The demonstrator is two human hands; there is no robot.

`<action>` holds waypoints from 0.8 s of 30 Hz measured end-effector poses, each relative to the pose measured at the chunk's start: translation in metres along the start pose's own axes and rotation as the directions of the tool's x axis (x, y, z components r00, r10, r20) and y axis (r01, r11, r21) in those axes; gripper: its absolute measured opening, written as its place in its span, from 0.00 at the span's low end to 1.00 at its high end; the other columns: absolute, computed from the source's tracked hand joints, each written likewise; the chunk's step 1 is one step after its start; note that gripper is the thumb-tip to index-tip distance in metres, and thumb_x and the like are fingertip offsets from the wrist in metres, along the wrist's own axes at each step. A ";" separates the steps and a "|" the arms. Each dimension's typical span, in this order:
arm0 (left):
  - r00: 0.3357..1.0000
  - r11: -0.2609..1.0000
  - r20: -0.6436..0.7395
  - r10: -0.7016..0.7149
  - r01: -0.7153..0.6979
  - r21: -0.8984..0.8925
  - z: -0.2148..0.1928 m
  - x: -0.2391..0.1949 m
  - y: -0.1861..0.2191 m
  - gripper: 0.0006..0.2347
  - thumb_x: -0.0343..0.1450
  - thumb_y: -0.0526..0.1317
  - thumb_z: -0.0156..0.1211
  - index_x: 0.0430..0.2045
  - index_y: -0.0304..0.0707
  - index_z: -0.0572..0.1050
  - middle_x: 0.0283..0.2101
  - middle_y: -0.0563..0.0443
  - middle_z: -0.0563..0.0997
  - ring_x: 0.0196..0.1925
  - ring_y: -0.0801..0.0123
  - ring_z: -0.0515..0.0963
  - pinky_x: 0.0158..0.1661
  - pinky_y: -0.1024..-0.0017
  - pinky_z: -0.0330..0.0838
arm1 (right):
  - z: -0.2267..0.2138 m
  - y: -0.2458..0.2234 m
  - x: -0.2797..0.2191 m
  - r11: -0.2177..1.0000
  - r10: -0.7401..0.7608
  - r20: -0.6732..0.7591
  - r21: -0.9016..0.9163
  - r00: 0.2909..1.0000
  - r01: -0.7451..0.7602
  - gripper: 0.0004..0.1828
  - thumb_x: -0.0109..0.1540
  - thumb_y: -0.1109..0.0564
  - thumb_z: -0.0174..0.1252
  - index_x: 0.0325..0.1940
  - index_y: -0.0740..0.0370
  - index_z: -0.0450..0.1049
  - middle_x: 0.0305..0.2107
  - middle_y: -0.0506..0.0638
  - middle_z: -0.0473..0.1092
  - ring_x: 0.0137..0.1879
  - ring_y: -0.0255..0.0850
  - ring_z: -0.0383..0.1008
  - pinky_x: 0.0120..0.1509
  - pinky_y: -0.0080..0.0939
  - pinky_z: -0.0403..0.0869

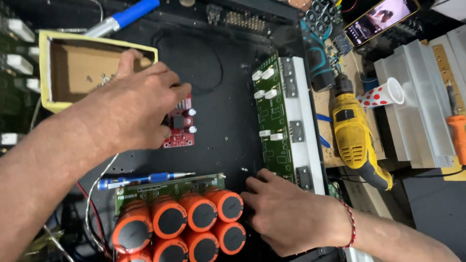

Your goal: The person works on a cluttered workbench, handling a small red circuit board and a bundle of wires. They attempt to position the board near a larger green circuit board and orange capacitors inside a black metal chassis. The person also picks up a power drill and a cloth, moving them around the workspace.

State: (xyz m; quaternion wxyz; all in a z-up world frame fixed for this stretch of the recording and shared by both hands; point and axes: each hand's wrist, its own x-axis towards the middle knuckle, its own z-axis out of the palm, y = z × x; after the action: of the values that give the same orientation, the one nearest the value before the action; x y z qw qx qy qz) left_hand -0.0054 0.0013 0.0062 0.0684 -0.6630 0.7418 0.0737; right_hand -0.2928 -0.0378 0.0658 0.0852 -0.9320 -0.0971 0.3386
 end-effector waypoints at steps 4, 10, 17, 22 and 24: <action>0.999 0.999 0.042 -0.026 0.025 0.043 -0.005 -0.001 0.001 0.32 0.60 0.49 0.67 0.62 0.51 0.67 0.52 0.55 0.77 0.61 0.61 0.70 0.63 0.46 0.54 | -0.003 0.007 -0.001 0.994 -0.097 0.011 0.057 0.995 0.097 0.05 0.53 0.57 0.56 0.28 0.55 0.77 0.29 0.49 0.68 0.41 0.51 0.61 0.49 0.53 0.58; 0.997 0.999 0.071 -0.004 0.001 0.052 -0.011 0.000 0.002 0.20 0.62 0.47 0.65 0.48 0.52 0.73 0.45 0.56 0.77 0.54 0.62 0.73 0.62 0.46 0.52 | -0.001 0.009 -0.001 0.991 -0.029 -0.036 0.132 0.999 0.034 0.06 0.56 0.56 0.55 0.30 0.59 0.76 0.30 0.52 0.70 0.43 0.52 0.63 0.50 0.53 0.61; 0.978 0.996 -0.192 0.084 -0.086 0.000 -0.013 -0.007 0.007 0.13 0.62 0.44 0.60 0.40 0.49 0.74 0.38 0.58 0.77 0.38 0.60 0.80 0.62 0.43 0.52 | -0.002 0.013 -0.001 0.975 -0.086 -0.090 0.197 0.992 0.102 0.05 0.53 0.59 0.56 0.31 0.57 0.75 0.30 0.52 0.70 0.40 0.51 0.64 0.54 0.53 0.59; 0.920 0.922 -0.350 0.178 -0.280 -0.267 -0.012 -0.010 0.015 0.31 0.57 0.39 0.68 0.57 0.34 0.71 0.47 0.45 0.79 0.46 0.51 0.78 0.50 0.53 0.68 | 0.000 0.010 0.000 0.991 -0.085 -0.079 0.094 0.993 0.093 0.06 0.56 0.55 0.55 0.28 0.55 0.77 0.29 0.49 0.71 0.41 0.52 0.62 0.51 0.55 0.59; 0.894 0.889 -0.402 0.198 -0.337 -0.310 -0.013 -0.012 0.023 0.28 0.57 0.37 0.67 0.54 0.32 0.72 0.42 0.43 0.78 0.44 0.49 0.77 0.44 0.52 0.74 | -0.004 0.011 -0.001 0.989 -0.110 -0.062 0.096 0.992 0.116 0.06 0.55 0.56 0.55 0.28 0.52 0.78 0.28 0.45 0.72 0.40 0.52 0.62 0.52 0.56 0.58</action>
State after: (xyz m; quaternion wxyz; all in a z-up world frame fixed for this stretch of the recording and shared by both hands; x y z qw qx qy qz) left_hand -0.0266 0.0127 0.0215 -0.2059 -0.5554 0.7996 0.0991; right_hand -0.2901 -0.0489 0.0670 0.1534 -0.9288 -0.1304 0.3110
